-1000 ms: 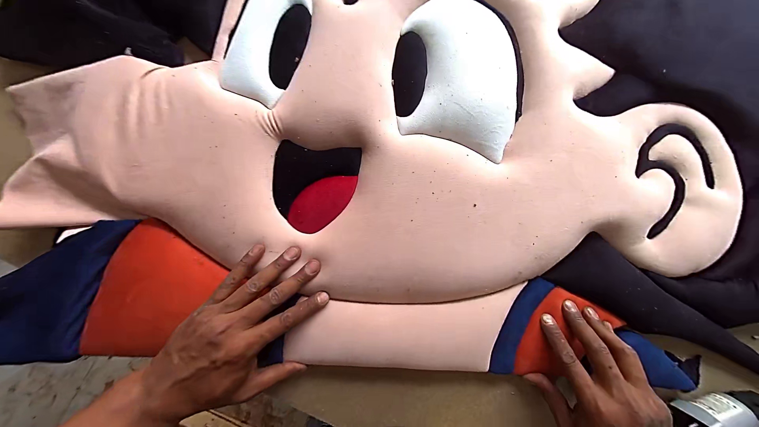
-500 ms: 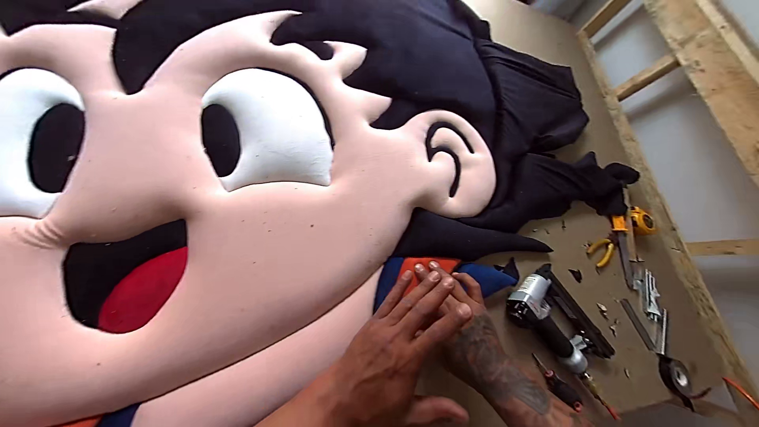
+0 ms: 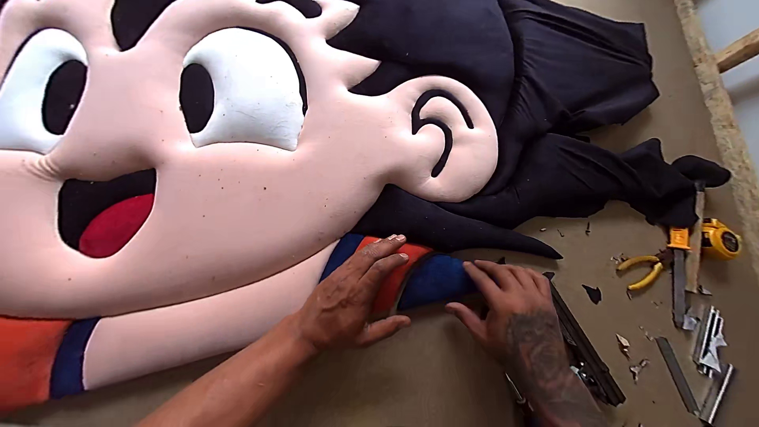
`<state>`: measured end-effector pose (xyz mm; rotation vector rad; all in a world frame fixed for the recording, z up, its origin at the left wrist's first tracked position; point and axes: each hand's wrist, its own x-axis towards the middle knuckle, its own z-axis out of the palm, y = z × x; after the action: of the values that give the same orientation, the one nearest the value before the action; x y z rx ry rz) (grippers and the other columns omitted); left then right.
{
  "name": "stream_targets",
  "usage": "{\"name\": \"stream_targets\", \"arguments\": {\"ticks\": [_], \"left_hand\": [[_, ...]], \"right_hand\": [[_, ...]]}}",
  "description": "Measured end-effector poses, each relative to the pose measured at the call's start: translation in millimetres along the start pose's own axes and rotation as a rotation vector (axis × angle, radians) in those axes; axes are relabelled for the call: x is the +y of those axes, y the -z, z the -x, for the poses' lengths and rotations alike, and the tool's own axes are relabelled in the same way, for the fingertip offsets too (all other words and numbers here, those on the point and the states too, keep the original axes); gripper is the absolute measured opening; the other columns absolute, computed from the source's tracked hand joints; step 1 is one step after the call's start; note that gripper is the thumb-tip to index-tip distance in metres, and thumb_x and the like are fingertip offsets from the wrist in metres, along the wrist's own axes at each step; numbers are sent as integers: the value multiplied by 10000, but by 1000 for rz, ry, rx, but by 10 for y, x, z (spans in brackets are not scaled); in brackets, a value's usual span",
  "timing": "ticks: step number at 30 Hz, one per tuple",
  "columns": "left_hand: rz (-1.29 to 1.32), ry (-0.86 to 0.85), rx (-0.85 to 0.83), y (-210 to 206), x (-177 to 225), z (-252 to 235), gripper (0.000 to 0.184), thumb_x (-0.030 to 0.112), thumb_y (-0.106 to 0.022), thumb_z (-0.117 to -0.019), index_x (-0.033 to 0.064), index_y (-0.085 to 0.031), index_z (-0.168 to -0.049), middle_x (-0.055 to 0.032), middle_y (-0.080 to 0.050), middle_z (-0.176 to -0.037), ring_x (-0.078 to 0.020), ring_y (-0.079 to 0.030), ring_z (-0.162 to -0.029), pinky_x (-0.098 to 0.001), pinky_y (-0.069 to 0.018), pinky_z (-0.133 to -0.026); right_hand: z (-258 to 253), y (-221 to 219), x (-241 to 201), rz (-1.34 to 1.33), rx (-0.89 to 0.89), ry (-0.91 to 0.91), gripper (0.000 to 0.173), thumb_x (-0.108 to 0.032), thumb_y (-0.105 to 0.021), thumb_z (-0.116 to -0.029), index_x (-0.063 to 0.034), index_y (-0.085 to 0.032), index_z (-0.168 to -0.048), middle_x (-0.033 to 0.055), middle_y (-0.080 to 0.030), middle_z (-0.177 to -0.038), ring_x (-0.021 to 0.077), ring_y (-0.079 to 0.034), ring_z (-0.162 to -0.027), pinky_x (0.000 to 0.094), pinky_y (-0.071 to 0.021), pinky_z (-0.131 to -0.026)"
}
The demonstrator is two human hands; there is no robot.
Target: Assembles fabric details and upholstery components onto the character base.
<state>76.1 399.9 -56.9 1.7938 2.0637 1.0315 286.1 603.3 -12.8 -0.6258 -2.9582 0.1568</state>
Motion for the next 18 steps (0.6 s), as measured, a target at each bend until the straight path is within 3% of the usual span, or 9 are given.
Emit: {"name": "stream_targets", "arguments": {"ticks": [2, 8, 18], "left_hand": [[-81, -1, 11, -25, 19, -10, 789, 658, -700, -852, 123, -571, -1418, -78, -459, -1588, -198, -391, -1503, -391, -385, -1234], [-218, -8, -20, -42, 54, -43, 845, 706, -755, -748, 111, -639, -1336, -78, -530, -1532, -235, -402, -1497, -460, -288, -1274], [-267, 17, -34, -90, 85, -59, 702, 592, -757, -804, 128, -646, -1319, -67, -528, -1533, -242, -407, -1491, -458, -297, -1269]], "right_hand": [[31, -125, 141, 64, -21, -2, 753, -768, -557, -847, -169, -740, -1263, 78, -738, -1172, 292, -696, -1040, 555, -513, -946], [-70, -229, 159, 23, 13, 85, 615, -647, -562, -907, -156, -760, -1219, 105, -743, -1108, 303, -707, -994, 487, -566, -828], [-291, -196, 277, -24, 21, 224, 555, -616, -608, -894, -138, -797, -1104, 62, -732, -905, 253, -688, -821, 428, -549, -723]]}}
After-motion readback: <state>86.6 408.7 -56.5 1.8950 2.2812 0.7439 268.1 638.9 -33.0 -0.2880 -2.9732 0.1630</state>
